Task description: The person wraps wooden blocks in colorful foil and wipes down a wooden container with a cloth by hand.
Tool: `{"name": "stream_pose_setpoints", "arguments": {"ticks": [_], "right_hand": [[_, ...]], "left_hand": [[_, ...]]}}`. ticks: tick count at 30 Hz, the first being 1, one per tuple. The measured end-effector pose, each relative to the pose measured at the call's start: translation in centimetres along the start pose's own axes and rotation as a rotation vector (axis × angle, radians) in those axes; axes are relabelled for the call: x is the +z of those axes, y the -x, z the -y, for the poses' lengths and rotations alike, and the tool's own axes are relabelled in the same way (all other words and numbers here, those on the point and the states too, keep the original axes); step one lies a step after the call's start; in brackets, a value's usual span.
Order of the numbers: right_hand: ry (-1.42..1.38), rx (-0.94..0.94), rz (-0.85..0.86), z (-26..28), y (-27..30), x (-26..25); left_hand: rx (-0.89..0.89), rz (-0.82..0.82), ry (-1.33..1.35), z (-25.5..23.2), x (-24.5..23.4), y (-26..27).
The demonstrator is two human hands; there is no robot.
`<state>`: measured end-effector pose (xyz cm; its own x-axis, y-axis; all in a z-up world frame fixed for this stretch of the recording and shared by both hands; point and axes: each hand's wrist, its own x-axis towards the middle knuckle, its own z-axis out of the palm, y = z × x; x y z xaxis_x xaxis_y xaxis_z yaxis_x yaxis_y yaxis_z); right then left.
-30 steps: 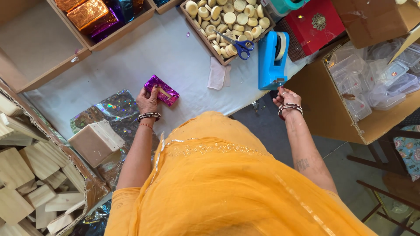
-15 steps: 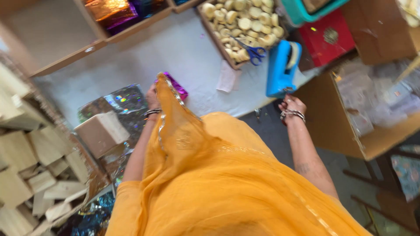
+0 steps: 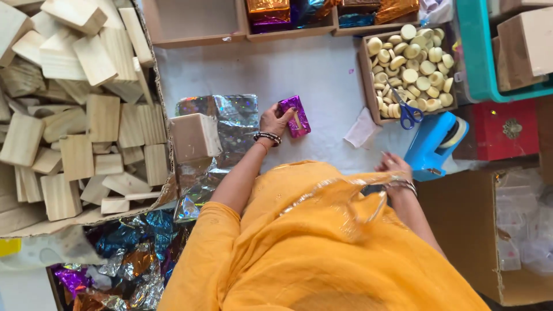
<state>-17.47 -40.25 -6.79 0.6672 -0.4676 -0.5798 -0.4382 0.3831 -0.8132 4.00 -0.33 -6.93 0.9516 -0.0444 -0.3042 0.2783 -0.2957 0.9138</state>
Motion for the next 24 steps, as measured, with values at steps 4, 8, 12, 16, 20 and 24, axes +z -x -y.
{"name": "stream_pose_setpoints", "arguments": {"ticks": [4,8,12,16,20,24], "right_hand": [[0.262,0.046,0.119,3.6,-1.2,14.2],[0.389,0.035,0.369,4.6,-1.7,25.4],[0.474,0.068,0.422,3.2,-3.2,30.7],[0.523,0.095,0.373,3.4,-2.7,31.6],[0.480,0.135,0.360,4.3,-1.7,31.5],[0.453,0.187,0.383,4.5,-1.8,31.3]], "left_hand": [[0.016,0.015,0.026,0.5,0.0,-0.3],[0.044,0.019,-0.043,0.7,-0.2,-0.4],[0.036,0.012,-0.084,0.3,-0.5,-0.2],[0.017,0.005,-0.056,0.4,-0.4,-0.4],[-0.012,0.021,-0.113,-0.3,-0.6,-0.1],[-0.054,0.036,-0.116,-0.8,-0.8,0.0]]}}
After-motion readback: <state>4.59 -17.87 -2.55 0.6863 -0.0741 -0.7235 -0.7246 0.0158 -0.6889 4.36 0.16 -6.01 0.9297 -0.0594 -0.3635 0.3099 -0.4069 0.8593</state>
